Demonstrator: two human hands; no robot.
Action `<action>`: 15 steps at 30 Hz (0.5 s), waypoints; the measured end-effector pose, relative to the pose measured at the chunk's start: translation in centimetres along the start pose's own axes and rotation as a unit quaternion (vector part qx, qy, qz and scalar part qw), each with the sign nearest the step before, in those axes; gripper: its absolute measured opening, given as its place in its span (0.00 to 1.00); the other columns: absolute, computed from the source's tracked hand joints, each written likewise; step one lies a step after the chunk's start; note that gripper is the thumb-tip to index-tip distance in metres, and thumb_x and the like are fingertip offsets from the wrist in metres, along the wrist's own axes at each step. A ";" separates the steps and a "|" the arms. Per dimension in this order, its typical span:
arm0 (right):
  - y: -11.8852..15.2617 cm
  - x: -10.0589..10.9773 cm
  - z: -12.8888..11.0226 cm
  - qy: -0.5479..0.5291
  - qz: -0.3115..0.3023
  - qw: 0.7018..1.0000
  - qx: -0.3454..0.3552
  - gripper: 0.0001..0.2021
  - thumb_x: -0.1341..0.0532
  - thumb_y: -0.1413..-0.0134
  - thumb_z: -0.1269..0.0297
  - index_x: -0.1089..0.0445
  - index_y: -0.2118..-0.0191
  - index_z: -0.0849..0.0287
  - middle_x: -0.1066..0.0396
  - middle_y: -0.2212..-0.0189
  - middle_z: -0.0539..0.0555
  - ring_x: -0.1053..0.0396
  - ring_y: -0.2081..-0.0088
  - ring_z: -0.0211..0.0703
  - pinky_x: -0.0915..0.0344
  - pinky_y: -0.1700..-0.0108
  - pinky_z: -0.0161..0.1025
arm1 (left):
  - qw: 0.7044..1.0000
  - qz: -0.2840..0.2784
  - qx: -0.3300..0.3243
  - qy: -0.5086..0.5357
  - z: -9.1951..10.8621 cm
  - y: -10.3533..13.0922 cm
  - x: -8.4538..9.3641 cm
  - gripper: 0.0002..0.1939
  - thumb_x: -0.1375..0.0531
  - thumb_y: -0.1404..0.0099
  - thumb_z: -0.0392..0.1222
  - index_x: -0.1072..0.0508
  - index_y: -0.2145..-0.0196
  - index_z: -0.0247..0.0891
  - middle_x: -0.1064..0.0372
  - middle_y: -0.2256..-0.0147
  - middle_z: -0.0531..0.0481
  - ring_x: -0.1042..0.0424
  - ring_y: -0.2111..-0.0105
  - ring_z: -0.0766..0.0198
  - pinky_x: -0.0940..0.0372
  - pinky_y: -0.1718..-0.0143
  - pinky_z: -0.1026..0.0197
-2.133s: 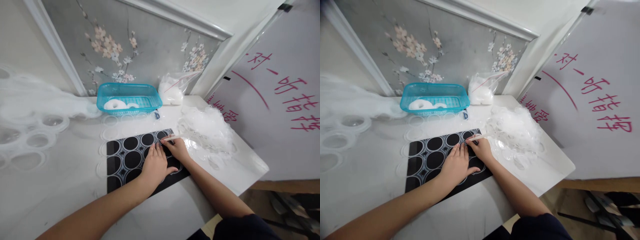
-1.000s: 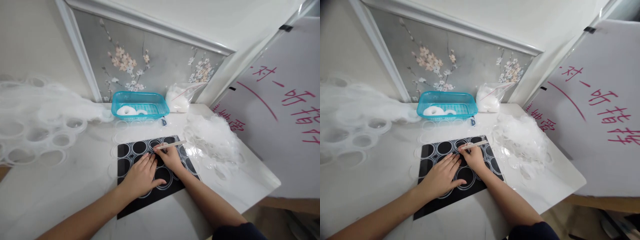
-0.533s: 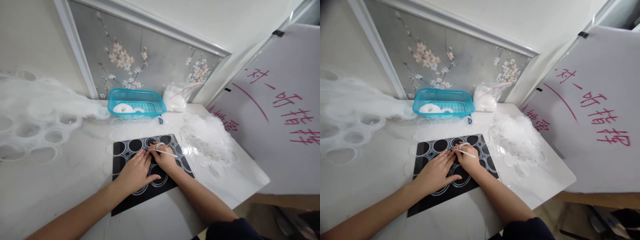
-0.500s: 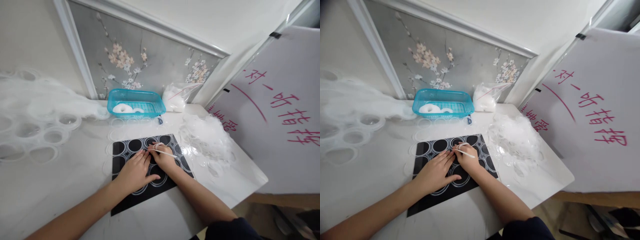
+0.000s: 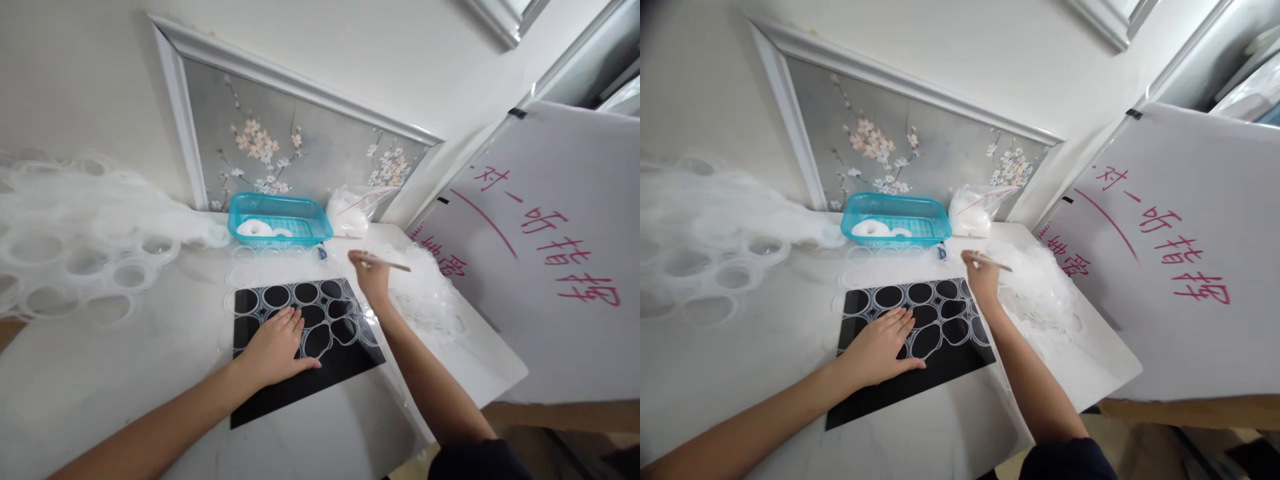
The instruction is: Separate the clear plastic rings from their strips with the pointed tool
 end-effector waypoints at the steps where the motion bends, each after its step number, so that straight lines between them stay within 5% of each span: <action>1: 1.0 -0.6 -0.2 -0.006 -0.036 0.999 0.003 0.11 0.39 0.47 0.58 0.21 0.68 0.59 0.20 0.65 0.57 0.24 0.58 0.54 0.32 0.50 0.48 | 1.000 0.002 0.002 -0.003 0.0 0.0 -0.1 0.44 0.51 0.35 0.73 0.24 0.49 0.25 0.28 0.47 0.29 0.29 0.45 0.44 0.38 0.41 0.48; 7: 7.7 -5.6 -0.2 -0.060 -0.191 0.979 -0.033 0.10 0.36 0.47 0.58 0.21 0.67 0.58 0.20 0.71 0.54 0.23 0.67 0.48 0.28 0.62 0.42 | 0.999 0.012 0.002 -0.032 0.1 -0.3 0.4 0.37 0.52 0.29 0.65 0.24 0.51 0.24 0.26 0.50 0.29 0.27 0.47 0.45 0.36 0.43 0.48; 15: 9.4 -6.9 0.1 -0.109 -0.230 0.964 -0.074 0.06 0.34 0.47 0.59 0.21 0.66 0.54 0.20 0.66 0.54 0.22 0.60 0.51 0.28 0.53 0.47 | 0.998 0.003 -0.010 -0.059 -0.4 -0.2 -0.2 0.41 0.59 0.27 0.65 0.30 0.44 0.24 0.31 0.44 0.29 0.31 0.42 0.45 0.38 0.41 0.46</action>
Point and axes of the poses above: each hand's wrist, its own y-axis away from the middle knuckle, its own x-axis out of the back of the hand, z = x × y, the point moved 5 cm from there along -y, towards the middle knuckle
